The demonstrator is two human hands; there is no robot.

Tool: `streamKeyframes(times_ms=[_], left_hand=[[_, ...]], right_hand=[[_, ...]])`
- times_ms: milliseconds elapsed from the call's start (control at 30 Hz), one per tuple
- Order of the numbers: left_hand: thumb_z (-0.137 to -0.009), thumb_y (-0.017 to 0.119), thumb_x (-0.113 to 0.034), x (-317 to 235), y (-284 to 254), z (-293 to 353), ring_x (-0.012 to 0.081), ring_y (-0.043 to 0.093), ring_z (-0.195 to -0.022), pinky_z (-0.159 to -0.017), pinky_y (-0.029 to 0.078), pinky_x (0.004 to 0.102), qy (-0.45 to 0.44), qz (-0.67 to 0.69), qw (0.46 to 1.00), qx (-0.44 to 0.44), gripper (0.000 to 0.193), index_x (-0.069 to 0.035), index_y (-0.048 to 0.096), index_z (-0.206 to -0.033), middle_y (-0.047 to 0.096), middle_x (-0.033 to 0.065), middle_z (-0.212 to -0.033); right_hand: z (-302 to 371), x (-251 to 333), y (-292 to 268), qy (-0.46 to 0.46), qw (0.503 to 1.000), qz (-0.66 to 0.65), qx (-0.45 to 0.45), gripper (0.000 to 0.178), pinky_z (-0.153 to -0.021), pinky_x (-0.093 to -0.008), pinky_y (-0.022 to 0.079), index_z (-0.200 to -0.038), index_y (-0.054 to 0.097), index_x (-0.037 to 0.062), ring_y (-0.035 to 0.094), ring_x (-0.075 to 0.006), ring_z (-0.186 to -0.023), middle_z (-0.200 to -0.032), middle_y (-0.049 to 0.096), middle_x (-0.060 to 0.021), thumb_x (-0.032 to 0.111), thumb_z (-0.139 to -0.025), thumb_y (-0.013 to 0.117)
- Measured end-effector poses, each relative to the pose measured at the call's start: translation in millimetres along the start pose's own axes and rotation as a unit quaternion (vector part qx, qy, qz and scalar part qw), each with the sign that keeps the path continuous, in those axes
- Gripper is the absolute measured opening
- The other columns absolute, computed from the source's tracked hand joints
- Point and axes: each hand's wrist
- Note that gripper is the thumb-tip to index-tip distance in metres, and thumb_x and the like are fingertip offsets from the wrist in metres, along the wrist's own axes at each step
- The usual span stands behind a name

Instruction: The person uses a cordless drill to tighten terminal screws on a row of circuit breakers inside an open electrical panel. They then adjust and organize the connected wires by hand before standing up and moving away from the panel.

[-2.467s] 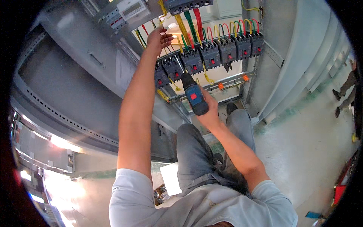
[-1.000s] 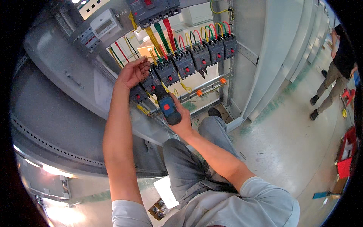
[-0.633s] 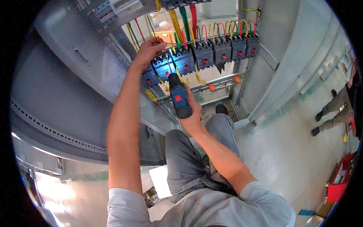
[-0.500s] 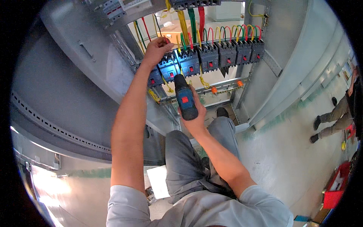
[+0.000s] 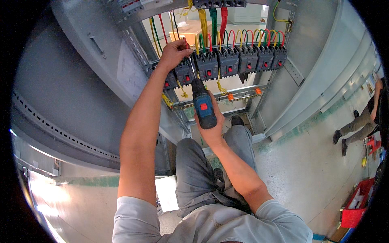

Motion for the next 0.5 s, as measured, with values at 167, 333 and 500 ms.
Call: streamKeyframes(times_ms=[167, 333, 500], left_hand=[[-0.084, 0.083, -0.019, 11, -5, -8, 0.0107, 0.063, -0.079, -0.074, 0.051, 0.0305, -0.005, -0.008, 1.0, 0.03, 0.026, -0.002, 0.072, -0.1, 0.071, 0.0022, -0.085], [-0.085, 0.081, -0.018, 17, -6, -10, 0.0097, 0.064, -0.085, -0.081, 0.051, 0.0297, -0.024, 0.015, 0.998, 0.059, 0.03, -0.003, 0.073, -0.11, 0.073, 0.0005, -0.092], [-0.085, 0.082, -0.017, 7, 1, -1, 0.0095, 0.062, -0.081, -0.077, 0.051, 0.03, 0.003, 0.035, 0.999, 0.028, 0.023, -0.003, 0.072, -0.1, 0.071, 0.0004, -0.085]], right_hand=[[0, 3, -1, -0.009, 1.0, -0.004, -0.001, 0.075, -0.09, -0.036, 0.054, -0.151, 0.044, 0.0022, 0.071, -0.0208, -0.1, -0.113, 0.071, -0.0174, 0.001, -0.082, 0.074], [1, 6, -4, 0.015, 1.0, -0.006, 0.007, 0.075, -0.091, -0.0356, 0.054, -0.151, 0.044, 0.0017, 0.069, -0.0198, -0.102, -0.115, 0.071, -0.0171, 0.001, -0.083, 0.075], [4, -1, -4, -0.001, 1.0, -0.005, 0.003, 0.075, -0.092, -0.0355, 0.053, -0.152, 0.043, 0.0011, 0.069, -0.0197, -0.103, -0.116, 0.07, -0.0179, 0.002, -0.084, 0.075]])
Point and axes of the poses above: each hand's wrist, its own z-axis away from the middle knuckle, its own y-axis out of the palm, x = y × z
